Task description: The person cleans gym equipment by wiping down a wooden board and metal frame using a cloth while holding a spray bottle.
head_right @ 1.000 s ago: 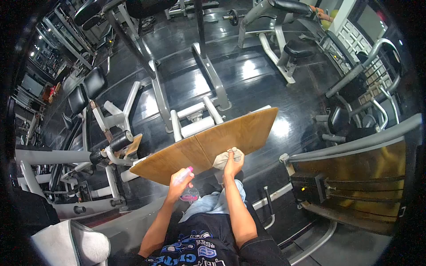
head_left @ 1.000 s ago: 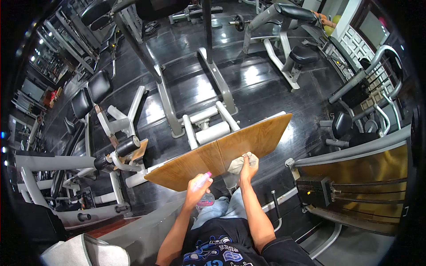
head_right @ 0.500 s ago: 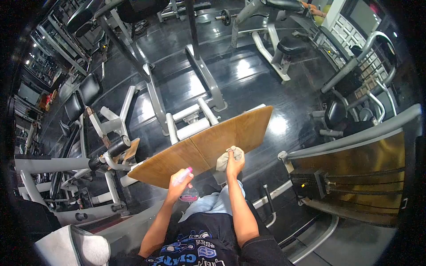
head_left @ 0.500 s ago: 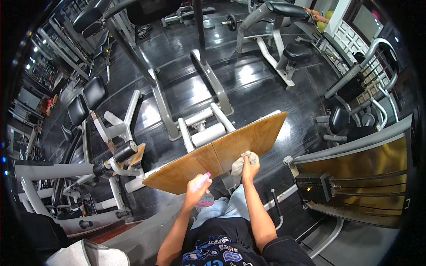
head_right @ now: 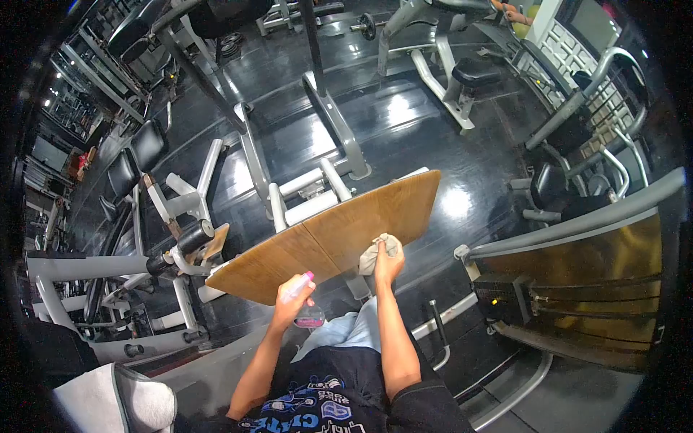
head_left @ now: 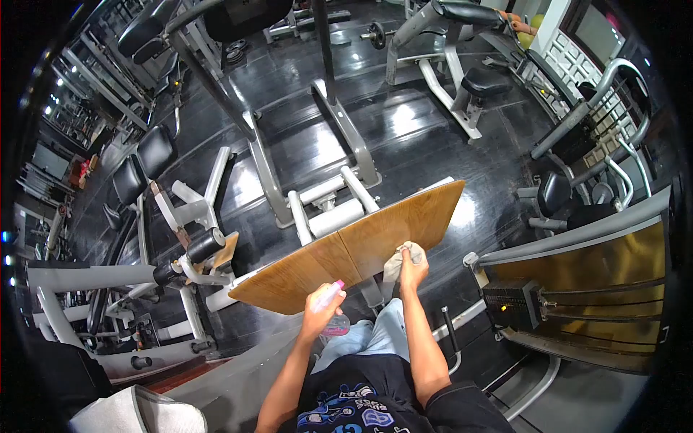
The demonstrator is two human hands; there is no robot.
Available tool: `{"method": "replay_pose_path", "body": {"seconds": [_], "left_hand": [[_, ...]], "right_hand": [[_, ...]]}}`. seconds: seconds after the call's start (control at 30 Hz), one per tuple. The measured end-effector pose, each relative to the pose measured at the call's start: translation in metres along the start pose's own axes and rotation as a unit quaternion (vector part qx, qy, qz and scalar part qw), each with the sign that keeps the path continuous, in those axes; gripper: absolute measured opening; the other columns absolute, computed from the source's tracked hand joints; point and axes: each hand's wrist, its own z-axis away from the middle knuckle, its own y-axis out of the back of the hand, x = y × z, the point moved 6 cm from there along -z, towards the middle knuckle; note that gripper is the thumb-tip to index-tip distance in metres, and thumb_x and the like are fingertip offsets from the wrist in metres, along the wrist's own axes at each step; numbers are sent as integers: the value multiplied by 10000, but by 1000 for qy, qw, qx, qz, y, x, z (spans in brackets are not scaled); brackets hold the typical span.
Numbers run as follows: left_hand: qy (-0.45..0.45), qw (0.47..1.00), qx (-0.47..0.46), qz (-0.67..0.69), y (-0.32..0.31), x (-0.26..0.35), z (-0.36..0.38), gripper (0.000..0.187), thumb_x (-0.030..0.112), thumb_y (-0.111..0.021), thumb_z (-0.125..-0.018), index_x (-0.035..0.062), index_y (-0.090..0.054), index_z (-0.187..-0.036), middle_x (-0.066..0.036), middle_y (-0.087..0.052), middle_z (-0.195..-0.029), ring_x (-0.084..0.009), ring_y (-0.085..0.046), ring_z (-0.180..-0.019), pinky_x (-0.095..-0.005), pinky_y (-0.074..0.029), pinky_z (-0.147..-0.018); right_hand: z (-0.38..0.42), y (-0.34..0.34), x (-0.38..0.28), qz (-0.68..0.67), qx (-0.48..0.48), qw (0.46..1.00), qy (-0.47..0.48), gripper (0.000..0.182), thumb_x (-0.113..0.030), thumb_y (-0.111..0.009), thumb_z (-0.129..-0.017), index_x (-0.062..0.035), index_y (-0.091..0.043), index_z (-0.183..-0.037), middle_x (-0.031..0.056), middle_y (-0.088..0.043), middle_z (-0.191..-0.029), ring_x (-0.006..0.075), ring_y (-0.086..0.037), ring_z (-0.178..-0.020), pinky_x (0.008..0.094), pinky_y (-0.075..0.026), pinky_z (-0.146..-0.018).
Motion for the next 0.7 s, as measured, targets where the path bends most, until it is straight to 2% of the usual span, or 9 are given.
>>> {"method": "replay_pose_path", "body": {"seconds": [0.23,0.3,0.37,0.43,0.47,0.5,0.57,0.63,0.7], "left_hand": [[5,1000,2,-27,-10,-4,3,150,159,-700,-916,30,-627,-893,18,-572,-706,-55,-550,-564,-225,-444,-540],[10,999,2,-33,-15,-4,3,148,158,-699,-917,31,-627,-892,19,-568,-707,-53,-546,-563,-224,-439,-536],[12,999,-8,-50,-20,-3,2,178,181,-674,-934,12,-617,-935,-4,-580,-718,-78,-580,-577,-242,-455,-556],[14,999,-5,-45,-23,-3,2,170,171,-676,-932,10,-622,-938,-2,-578,-722,-74,-576,-577,-240,-450,-553],[15,999,-5,-40,-26,-3,1,162,162,-677,-930,8,-626,-941,0,-576,-726,-70,-572,-578,-237,-445,-549],[15,999,-3,-38,-28,-3,0,162,162,-677,-930,8,-626,-941,0,-576,-726,-70,-572,-578,-237,-445,-549],[-33,996,-12,-82,-35,1,0,144,140,-681,-923,2,-638,-929,3,-564,-747,-64,-559,-584,-235,-439,-544],[-37,996,-7,-79,-42,2,1,146,138,-694,-912,0,-645,-908,-1,-554,-751,-60,-549,-579,-235,-431,-538],[-44,996,-5,-77,-49,4,-1,149,136,-706,-901,-3,-652,-887,-4,-543,-756,-56,-539,-574,-234,-423,-531]], "right_hand": [[3,-7,-67,6,-2,995,100,217,-90,-759,-816,-6,-706,-1009,113,-726,-972,219,-685,-916,349,-510,-844],[16,-7,-70,89,-28,976,196,230,-117,-742,-839,4,-700,-1030,98,-728,-967,175,-673,-904,318,-515,-840],[8,-4,-39,93,-41,983,151,225,-110,-734,-845,4,-700,-1035,90,-727,-985,170,-670,-912,311,-515,-844],[-8,5,6,-16,-17,1000,-22,218,-128,-763,-824,-19,-710,-1005,89,-732,-960,184,-675,-889,337,-515,-820],[-20,5,23,-39,-16,998,-47,214,-136,-755,-837,-25,-714,-1016,73,-735,-944,170,-674,-873,334,-520,-805],[-24,4,17,-37,-18,998,-46,214,-136,-755,-837,-25,-714,-1016,73,-735,-944,170,-674,-873,334,-520,-805],[-27,4,-27,-45,11,998,33,209,-137,-750,-846,-22,-715,-1017,63,-734,-937,169,-674,-863,330,-519,-808],[-18,2,-70,-49,6,998,39,192,-125,-743,-854,-18,-712,-1009,84,-736,-929,178,-680,-862,333,-519,-812],[-14,0,-95,17,-12,995,102,186,-111,-751,-843,-8,-700,-989,103,-731,-919,189,-680,-872,339,-517,-815]]}}
